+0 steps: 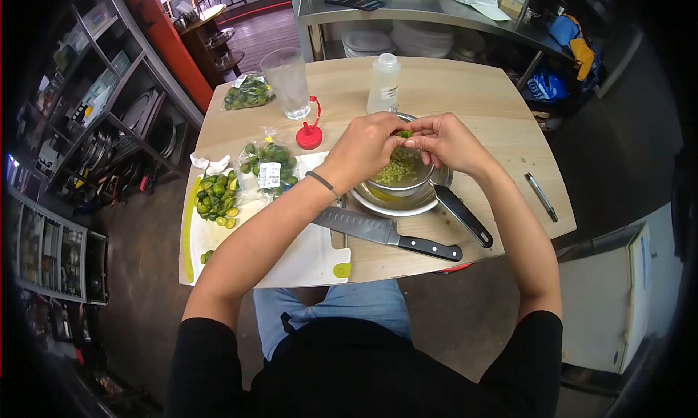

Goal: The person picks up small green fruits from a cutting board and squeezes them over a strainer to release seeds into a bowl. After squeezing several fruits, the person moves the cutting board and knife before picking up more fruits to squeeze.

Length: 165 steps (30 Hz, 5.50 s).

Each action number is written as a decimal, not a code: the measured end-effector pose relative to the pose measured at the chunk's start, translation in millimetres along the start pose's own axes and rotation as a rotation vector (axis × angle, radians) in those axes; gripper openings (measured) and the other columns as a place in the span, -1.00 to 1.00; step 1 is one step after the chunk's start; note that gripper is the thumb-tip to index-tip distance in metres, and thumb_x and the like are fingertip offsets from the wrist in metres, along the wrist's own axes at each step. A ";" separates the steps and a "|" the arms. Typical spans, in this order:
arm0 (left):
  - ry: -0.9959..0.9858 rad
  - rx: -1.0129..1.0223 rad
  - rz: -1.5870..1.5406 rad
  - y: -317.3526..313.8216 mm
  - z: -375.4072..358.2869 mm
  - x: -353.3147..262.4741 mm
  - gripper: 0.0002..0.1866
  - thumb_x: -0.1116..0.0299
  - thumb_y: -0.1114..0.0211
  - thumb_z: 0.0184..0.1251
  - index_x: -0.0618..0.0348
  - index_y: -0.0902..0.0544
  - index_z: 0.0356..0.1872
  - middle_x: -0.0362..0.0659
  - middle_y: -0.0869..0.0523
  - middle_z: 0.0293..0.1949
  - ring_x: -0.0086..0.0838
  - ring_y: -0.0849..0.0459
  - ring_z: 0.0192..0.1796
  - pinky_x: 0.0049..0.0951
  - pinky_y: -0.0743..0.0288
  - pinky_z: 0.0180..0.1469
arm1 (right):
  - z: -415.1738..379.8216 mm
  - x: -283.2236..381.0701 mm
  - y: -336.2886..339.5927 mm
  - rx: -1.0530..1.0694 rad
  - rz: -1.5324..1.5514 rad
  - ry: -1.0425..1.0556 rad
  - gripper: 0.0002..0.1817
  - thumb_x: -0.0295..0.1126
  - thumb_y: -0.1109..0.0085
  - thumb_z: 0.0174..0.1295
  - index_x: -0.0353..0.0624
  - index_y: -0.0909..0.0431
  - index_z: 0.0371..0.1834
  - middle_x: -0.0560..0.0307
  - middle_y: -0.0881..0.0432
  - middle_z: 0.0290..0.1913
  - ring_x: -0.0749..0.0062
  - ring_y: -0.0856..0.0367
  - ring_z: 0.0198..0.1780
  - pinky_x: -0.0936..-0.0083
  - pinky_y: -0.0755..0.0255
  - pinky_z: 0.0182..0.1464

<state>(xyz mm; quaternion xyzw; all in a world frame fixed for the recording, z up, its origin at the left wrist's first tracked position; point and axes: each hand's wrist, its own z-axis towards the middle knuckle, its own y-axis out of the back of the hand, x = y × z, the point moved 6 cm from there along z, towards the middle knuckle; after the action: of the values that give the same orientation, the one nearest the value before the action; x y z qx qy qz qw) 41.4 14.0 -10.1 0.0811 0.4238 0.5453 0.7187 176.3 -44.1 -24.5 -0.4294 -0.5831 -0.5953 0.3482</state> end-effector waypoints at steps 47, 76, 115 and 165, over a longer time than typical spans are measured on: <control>0.163 0.236 0.167 -13.5 2.0 18.4 -0.86 0.48 -0.36 0.15 0.33 -0.74 -0.30 0.22 -0.68 -0.40 0.03 -0.69 -0.33 -0.17 -0.56 -0.24 | -3.4 28.8 -15.1 -0.222 -0.990 0.357 -0.80 -0.46 -0.27 0.10 -0.13 -0.74 -0.19 -0.12 -0.71 -0.31 -0.04 -0.67 -0.26 0.17 -0.54 -0.14; -0.191 0.384 0.455 -20.9 6.4 11.5 -0.87 0.61 -0.22 0.09 0.34 -0.64 -0.31 0.10 -0.71 -0.30 -0.04 -0.70 -0.13 -0.21 -0.59 -0.02 | -8.6 25.3 -17.8 -0.177 -1.015 0.343 -0.88 -0.45 -0.23 0.15 -0.27 -0.55 -0.45 -0.17 -0.63 -0.46 -0.11 -0.64 -0.35 0.10 -0.51 -0.26; -0.046 0.179 0.328 6.3 13.6 5.9 -0.83 0.54 -0.25 0.20 0.38 -0.66 -0.21 0.10 -0.71 -0.27 -0.01 -0.69 -0.17 -0.14 -0.56 -0.09 | -10.2 36.6 -0.9 -0.254 -0.728 0.319 -0.80 -0.29 -0.20 0.29 -0.21 -0.65 -0.22 -0.14 -0.62 -0.50 -0.09 -0.62 -0.39 0.14 -0.47 -0.27; 0.594 -0.009 0.477 222.2 -249.1 63.1 -0.72 0.29 -0.49 0.09 0.17 -0.72 -0.19 -0.12 -0.74 -0.34 -0.31 -0.69 -0.36 -0.35 -0.56 -0.23 | 86.3 87.0 -290.3 0.336 -0.617 0.537 -0.73 -0.29 -0.25 0.20 -0.10 -0.67 -0.06 0.01 -0.73 -0.34 0.07 -0.71 -0.20 0.18 -0.56 -0.14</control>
<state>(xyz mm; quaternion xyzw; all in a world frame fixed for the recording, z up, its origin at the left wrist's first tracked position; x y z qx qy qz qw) -288.3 68.9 -70.6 0.0127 0.5805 0.6989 0.4177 -114.2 71.6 -63.6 -0.0026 -0.6616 -0.6586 0.3584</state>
